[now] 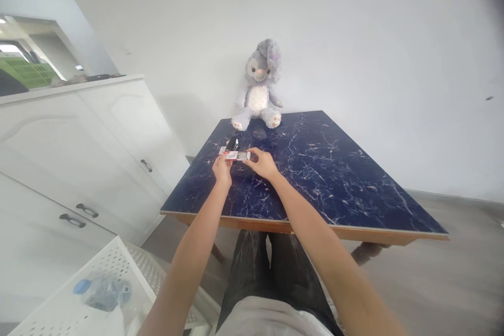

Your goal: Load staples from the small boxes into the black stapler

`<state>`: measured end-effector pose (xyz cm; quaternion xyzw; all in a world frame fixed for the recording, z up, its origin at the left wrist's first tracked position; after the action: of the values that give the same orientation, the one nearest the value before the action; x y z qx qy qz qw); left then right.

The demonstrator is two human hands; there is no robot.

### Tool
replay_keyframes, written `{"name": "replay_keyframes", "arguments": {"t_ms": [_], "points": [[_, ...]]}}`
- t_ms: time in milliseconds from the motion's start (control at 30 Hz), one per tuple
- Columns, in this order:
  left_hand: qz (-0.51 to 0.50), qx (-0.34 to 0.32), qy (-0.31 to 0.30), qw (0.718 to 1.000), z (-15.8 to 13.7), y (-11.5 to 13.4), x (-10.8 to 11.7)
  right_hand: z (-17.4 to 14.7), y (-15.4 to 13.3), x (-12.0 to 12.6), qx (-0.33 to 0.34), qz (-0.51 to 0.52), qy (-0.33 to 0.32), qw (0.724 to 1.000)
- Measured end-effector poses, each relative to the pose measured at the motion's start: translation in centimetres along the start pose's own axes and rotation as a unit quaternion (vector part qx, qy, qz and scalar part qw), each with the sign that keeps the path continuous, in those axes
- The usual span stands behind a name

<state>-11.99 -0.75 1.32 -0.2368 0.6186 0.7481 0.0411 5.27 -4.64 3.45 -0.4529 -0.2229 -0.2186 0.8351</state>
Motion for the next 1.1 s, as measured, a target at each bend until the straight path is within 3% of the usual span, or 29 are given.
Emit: {"name": "replay_keyframes", "arguments": {"t_ms": [233,400,533,700,800,900,1000,1100], "points": [[0.052,-0.032,-0.024,0.998,0.1,-0.3,-0.2,-0.2,0.5,0.1,0.063,-0.054,0.014,0.996],[0.092,-0.08,-0.042,0.992,-0.1,-0.4,-0.2,0.0,0.9,-0.4,0.035,-0.125,-0.049,0.99],[0.13,-0.083,-0.005,0.988,0.0,-0.4,0.1,0.1,0.8,-0.7,0.03,-0.117,-0.067,0.99],[0.13,-0.087,-0.018,0.988,0.0,-0.4,0.1,0.2,1.0,-1.1,0.0,-0.106,-0.086,0.991],[0.113,-0.059,-0.015,0.992,-0.1,-0.4,-0.1,0.3,1.0,-1.1,0.005,-0.09,-0.048,0.995],[0.1,-0.043,-0.022,0.994,-0.3,-0.3,-0.3,0.5,0.8,-0.7,-0.001,-0.05,0.032,0.998],[0.092,-0.021,-0.037,0.995,-0.5,-0.2,-0.5,0.5,1.1,0.1,-0.059,-0.002,0.105,0.993],[0.075,-0.017,-0.019,0.997,-0.5,-0.1,-0.5,0.5,2.0,0.6,-0.133,0.034,0.137,0.981]]}}
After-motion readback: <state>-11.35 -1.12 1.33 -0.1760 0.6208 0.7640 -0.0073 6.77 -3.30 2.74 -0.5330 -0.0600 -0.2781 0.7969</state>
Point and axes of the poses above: each hand's wrist, its own z-axis towards the middle knuckle, its own x-axis out of the back of the hand, y = z × x, the point moved 1 cm from there along z, towards the middle knuckle, and after that the axes turned 6 degrees about -y, right-handed, at the moved point
